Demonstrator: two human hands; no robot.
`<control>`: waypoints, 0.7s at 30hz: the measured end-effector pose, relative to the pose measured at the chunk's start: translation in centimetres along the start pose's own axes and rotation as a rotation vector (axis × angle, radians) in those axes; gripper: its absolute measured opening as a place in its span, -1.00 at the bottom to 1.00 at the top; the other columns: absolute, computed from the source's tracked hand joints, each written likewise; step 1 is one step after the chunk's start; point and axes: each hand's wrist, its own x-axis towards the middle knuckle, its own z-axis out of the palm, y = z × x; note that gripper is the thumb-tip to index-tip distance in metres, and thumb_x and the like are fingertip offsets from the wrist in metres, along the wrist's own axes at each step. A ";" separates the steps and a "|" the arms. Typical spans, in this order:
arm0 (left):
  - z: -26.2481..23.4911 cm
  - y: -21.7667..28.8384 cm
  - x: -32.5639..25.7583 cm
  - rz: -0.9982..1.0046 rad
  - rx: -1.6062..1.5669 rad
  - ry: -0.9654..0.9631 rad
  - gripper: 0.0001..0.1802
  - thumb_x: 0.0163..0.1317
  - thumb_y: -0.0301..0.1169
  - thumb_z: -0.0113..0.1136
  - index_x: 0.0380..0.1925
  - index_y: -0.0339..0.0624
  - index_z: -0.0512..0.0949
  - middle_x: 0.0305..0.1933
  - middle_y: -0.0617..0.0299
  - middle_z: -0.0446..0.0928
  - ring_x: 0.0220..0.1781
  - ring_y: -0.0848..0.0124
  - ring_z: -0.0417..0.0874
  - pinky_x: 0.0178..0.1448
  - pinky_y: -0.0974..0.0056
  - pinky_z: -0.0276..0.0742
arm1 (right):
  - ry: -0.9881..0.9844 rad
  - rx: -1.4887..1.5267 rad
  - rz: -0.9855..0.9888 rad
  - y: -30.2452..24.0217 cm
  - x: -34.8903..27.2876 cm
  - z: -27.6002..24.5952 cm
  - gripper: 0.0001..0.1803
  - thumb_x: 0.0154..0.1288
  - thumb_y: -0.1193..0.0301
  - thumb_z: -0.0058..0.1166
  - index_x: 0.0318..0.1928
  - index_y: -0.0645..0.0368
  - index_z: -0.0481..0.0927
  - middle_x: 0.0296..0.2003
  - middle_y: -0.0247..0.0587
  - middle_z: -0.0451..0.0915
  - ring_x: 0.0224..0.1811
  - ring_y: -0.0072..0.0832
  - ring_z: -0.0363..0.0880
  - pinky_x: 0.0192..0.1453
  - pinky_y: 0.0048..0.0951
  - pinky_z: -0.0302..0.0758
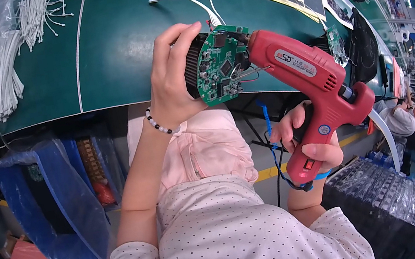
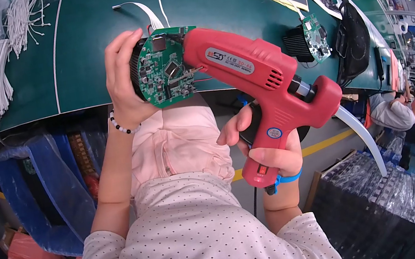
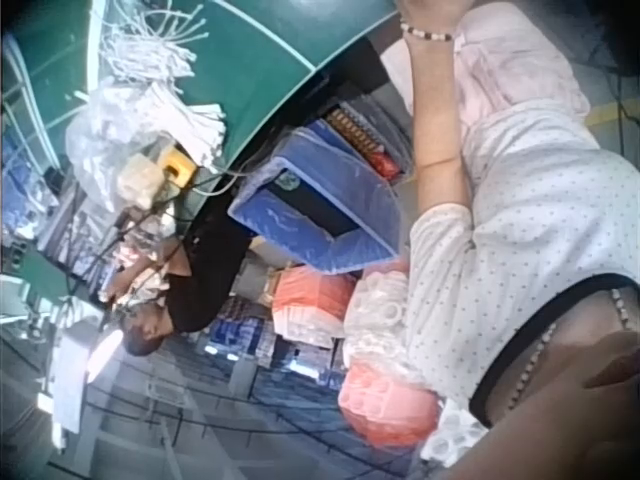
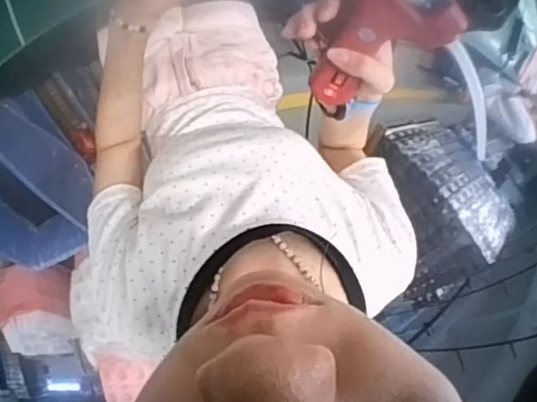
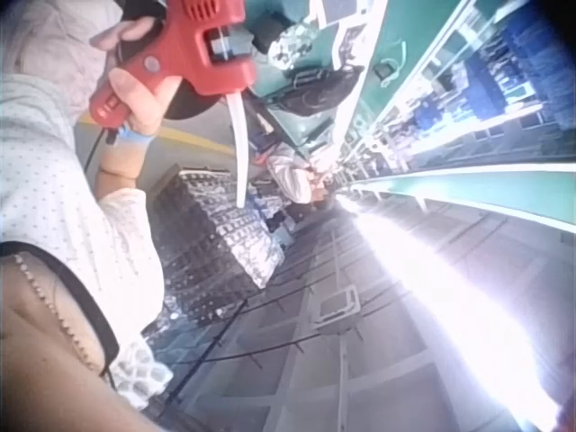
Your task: The person secures electronic components and wires onto a printed circuit board using a hot glue gun.
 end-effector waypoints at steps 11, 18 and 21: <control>-0.1 -0.2 0.0 -0.066 0.022 0.010 -0.13 -0.46 -0.31 0.46 0.00 -0.30 0.32 -0.02 -0.01 0.32 -0.02 0.15 0.42 0.03 0.24 0.36 | -0.014 0.008 0.049 -0.3 0.0 0.3 -0.53 -0.42 0.44 0.05 -0.33 0.31 0.30 -0.54 -0.02 0.43 -0.50 -0.25 0.46 -0.22 -0.28 0.44; -1.0 -0.3 0.4 -0.088 0.030 -0.003 -0.12 -0.51 -0.31 0.47 -0.02 -0.23 0.31 -0.04 0.02 0.37 -0.05 0.13 0.46 0.00 0.24 0.40 | -0.005 0.052 0.057 -0.1 0.2 0.4 -0.54 -0.44 0.46 0.02 -0.34 0.32 0.30 -0.55 0.00 0.41 -0.51 -0.25 0.44 -0.17 -0.21 0.44; -1.2 -0.5 0.2 -0.176 -0.004 -0.038 -0.12 -0.51 -0.29 0.48 -0.04 -0.25 0.30 -0.05 0.01 0.38 -0.04 0.14 0.46 0.01 0.24 0.39 | -0.018 0.084 0.071 -0.1 0.3 0.8 -0.53 -0.45 0.48 0.01 -0.34 0.33 0.30 -0.55 0.00 0.41 -0.50 -0.23 0.44 -0.15 -0.20 0.43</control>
